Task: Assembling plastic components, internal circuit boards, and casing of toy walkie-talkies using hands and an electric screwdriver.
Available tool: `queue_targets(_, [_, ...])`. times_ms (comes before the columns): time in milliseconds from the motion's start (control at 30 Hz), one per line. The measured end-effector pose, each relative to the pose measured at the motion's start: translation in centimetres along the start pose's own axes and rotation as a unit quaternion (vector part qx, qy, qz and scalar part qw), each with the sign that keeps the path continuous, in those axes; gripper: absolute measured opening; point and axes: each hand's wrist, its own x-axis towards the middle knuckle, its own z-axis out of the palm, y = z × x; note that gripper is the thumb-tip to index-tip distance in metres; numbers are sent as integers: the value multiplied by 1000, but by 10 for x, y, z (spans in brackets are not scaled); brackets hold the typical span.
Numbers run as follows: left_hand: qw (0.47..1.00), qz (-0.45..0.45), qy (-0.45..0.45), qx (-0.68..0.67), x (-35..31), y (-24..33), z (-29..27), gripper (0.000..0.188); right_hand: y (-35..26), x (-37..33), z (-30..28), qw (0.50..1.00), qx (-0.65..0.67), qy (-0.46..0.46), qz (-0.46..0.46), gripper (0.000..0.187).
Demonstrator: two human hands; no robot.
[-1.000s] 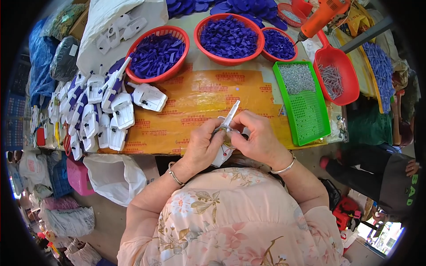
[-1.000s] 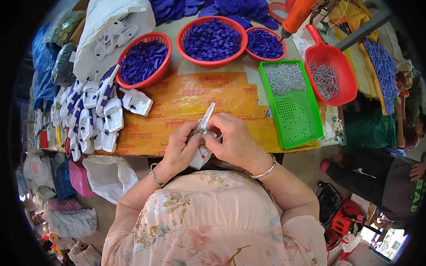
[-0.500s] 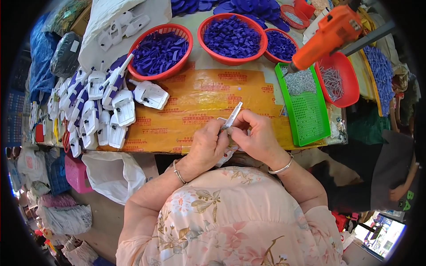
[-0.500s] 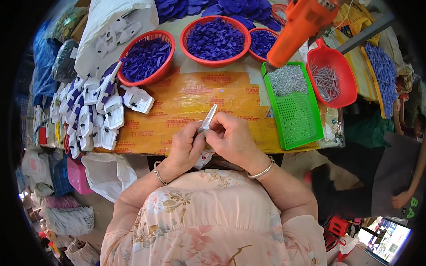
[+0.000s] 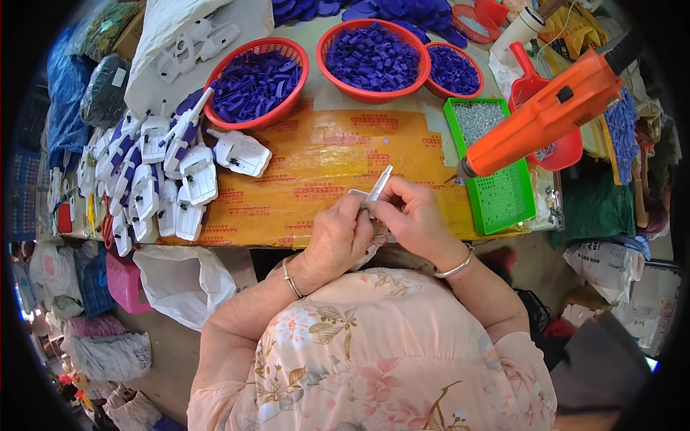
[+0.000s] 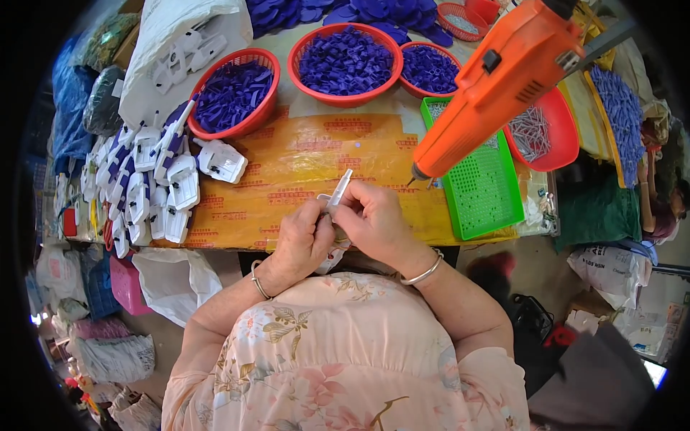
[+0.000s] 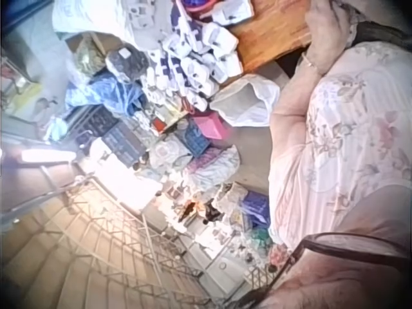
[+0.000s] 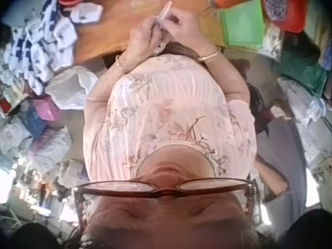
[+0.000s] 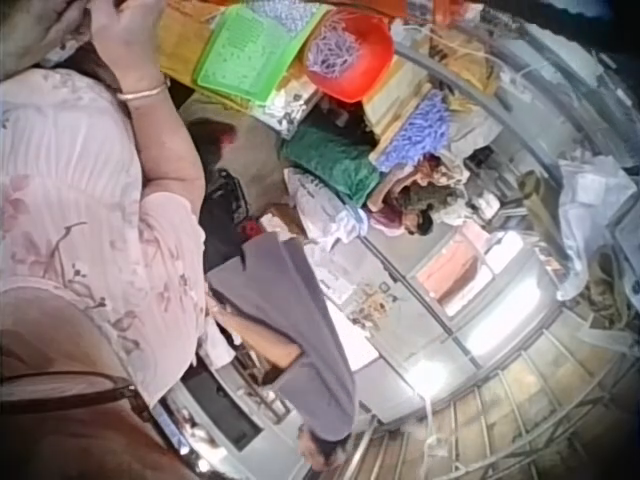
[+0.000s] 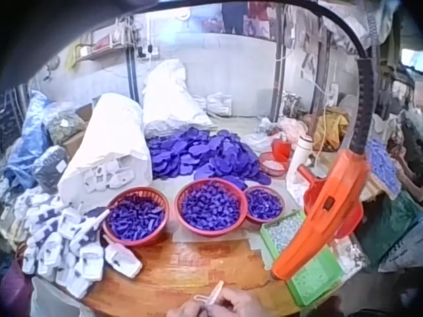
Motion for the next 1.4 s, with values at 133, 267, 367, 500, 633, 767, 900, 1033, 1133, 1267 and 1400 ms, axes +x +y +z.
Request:
queue_targets(133, [1000, -15, -3, -14, 0, 0, -1, 12, 5, 6, -6, 997, 74, -38, 5, 6])
queue_targets(267, [1000, -18, -1, -7, 0, 0, -1, 11, -3, 3, -9, 997, 26, -69, 35, 5])
queue_targets(367, [1000, -15, -3, -7, -1, -1, 0, 11, -6, 3, -3, 998, 14, -45, 44, 6])
queue_targets(500, [1000, -17, -17, 17, 1, 3, 0, 15, -5, 2, 2, 999, -26, -5, 37, 9])
queue_targets(633, [1000, 9, -15, 5, 3, 10, 0, 20, -5, 1, 3, 998, -40, 40, 15, 11])
queue_targets(767, [988, -82, -60, -114, 4, 9, -12, 21, 3, 3, 10, 998, -32, 56, -17, 11])
queue_targets(900, [915, -241, -104, -307, 17, 7, -26, 24, 1, 3, 2, 999, 17, 27, -13, 11])
queue_targets(1033, [920, -238, -131, -282, 28, 5, -29, 22, -8, 0, -14, 997, -30, -32, -56, 9])
queue_targets(1133, [916, -245, -121, -292, 29, -7, -30, 22, -5, -6, -41, 941, -301, -11, -155, 5])
queue_targets(1267, [934, -235, -95, -252, 26, -16, -34, 22, -4, -11, -77, 743, -639, 31, -196, 11])
queue_targets(1400, [943, -217, -85, -236, 26, -11, -37, 23, 3, -11, -87, 681, -709, 16, -185, 9])
